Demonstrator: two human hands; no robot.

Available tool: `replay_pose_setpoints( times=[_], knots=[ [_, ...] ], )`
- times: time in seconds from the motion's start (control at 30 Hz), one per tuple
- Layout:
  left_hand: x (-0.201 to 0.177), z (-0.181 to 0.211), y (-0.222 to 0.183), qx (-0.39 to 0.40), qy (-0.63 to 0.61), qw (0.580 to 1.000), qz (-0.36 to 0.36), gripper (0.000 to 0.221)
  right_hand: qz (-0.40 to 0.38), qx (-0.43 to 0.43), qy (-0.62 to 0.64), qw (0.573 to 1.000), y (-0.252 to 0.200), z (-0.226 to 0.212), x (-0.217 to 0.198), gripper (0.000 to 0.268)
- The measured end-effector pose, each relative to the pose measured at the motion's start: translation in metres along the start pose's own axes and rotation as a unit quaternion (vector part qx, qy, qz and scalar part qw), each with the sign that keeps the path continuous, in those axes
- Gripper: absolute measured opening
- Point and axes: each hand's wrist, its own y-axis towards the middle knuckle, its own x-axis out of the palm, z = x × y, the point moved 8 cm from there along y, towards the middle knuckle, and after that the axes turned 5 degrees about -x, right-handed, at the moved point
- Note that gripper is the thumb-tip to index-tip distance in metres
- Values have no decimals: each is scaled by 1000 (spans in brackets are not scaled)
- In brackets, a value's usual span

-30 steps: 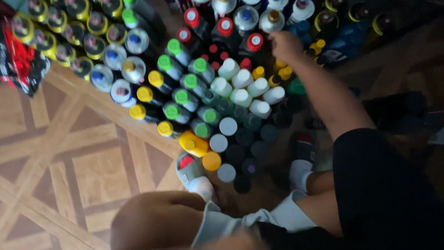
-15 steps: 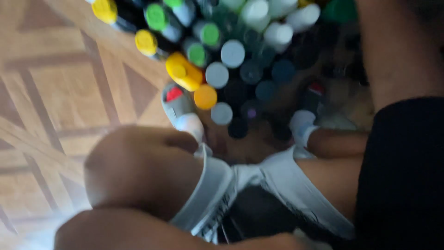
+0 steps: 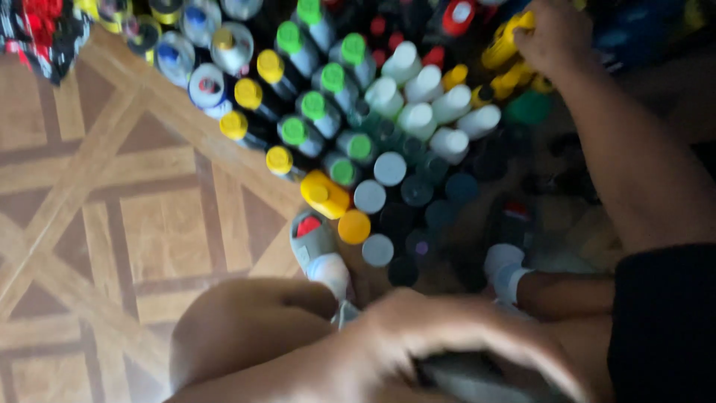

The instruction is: Wiping and cleaning bottles of motorcycle oil and fluids with a cloth.

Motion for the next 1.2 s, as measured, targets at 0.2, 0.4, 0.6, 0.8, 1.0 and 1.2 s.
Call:
replay_pose_setpoints(
  times=[0.2, 0.4, 0.6, 0.8, 1.0, 1.2],
  knots=[
    [-75, -17, 38, -37, 53, 992, 110, 69, -31, 6, -45, 999, 16, -36, -106, 46],
    [-163, -14, 37, 16, -120, 933, 338, 51, -47, -29, 16, 998, -36, -145, -231, 44],
    [-167, 49, 84, 181, 280, 889, 314, 39, -55, 5, 254, 966, -91, -228, -313, 39],
    [-119, 4, 134, 77, 194, 971, 115, 45, -50, 83, 539, 837, -150, -259, -320, 41],
    [-77, -53, 152, -25, 125, 992, -8, 73, -65, 216, 531, 817, -175, -228, -274, 45],
    [-103, -55, 179, 100, 54, 977, 181, 50, 71, 167, 625, 759, -187, -148, -201, 56]
  ],
)
